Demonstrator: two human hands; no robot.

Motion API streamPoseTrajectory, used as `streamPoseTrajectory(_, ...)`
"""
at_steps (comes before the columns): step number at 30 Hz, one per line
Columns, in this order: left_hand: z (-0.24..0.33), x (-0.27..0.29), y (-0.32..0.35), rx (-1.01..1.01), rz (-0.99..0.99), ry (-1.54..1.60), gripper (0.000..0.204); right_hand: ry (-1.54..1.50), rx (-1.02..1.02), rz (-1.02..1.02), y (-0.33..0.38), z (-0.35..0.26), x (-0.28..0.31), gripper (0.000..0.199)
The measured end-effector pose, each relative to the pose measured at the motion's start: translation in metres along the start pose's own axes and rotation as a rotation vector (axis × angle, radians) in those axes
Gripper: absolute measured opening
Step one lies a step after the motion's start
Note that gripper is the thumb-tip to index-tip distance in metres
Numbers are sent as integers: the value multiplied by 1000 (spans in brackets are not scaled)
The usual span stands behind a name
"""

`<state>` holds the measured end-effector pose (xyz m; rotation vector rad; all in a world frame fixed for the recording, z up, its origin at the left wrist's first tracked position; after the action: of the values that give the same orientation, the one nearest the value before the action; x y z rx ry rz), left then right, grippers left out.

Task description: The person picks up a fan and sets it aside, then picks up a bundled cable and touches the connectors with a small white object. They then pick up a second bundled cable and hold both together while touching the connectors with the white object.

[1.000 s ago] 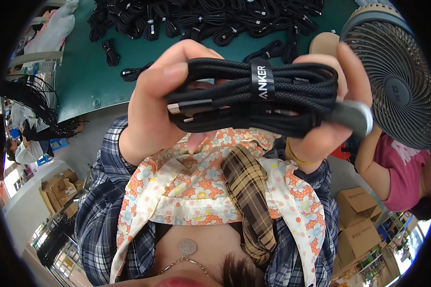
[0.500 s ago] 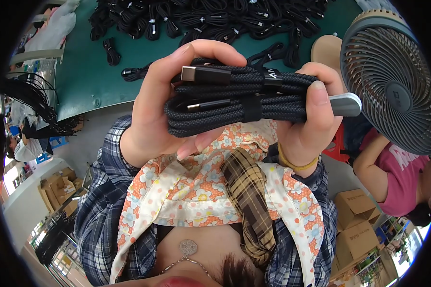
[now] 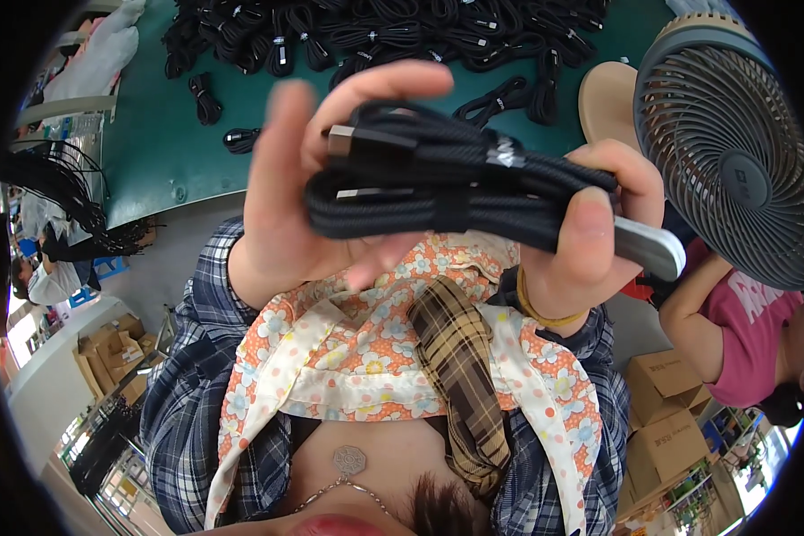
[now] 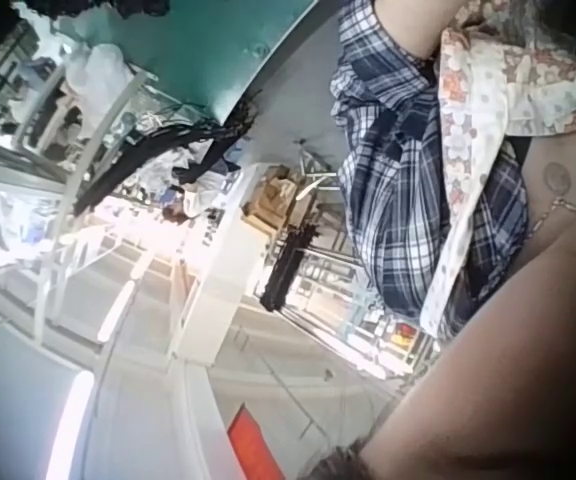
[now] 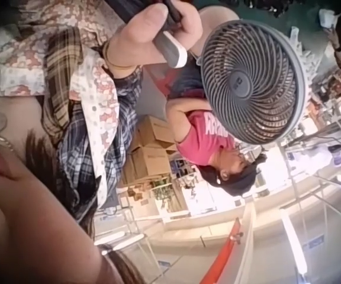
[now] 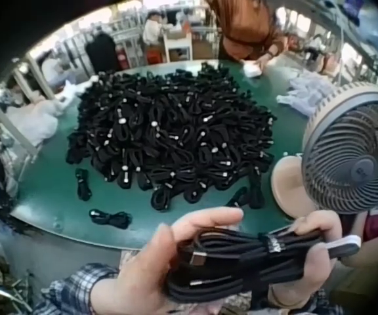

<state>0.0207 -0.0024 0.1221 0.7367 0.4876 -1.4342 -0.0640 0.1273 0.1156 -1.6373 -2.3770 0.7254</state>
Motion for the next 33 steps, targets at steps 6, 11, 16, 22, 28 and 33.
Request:
streamPoseTrajectory(6,2,6,-2,-372,10,-307,70,350,435,-50,11,16,-4,37)
streamPoseTrajectory(11,-1,5,2,-580,17,-188,81,-222,-10,22,14,18,2,35)
streamPoseTrajectory(16,4,0,5,-384,73,-159,73,-149,264,-25,11,6,3,37)
streamPoseTrajectory(22,7,-1,8,-661,-69,-416,68,-239,49,350,16,5,1,46)
streamPoseTrajectory(28,11,-4,13,-714,-146,-681,71,-388,44,321,17,10,3,45)
streamPoseTrajectory(33,16,-9,14,-896,-202,-835,70,-399,95,329,17,13,7,45)
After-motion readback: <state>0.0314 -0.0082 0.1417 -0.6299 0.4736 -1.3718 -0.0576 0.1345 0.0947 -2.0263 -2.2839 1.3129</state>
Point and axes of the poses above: each hand's wrist, its own y-axis away from the middle knuckle, its own x-axis out of the back of the hand, z = x × y, the point moved 4 cm from there along -y, towards the middle knuckle, and after that the axes turned 4 degrees about -y, right-handed, at the moved point
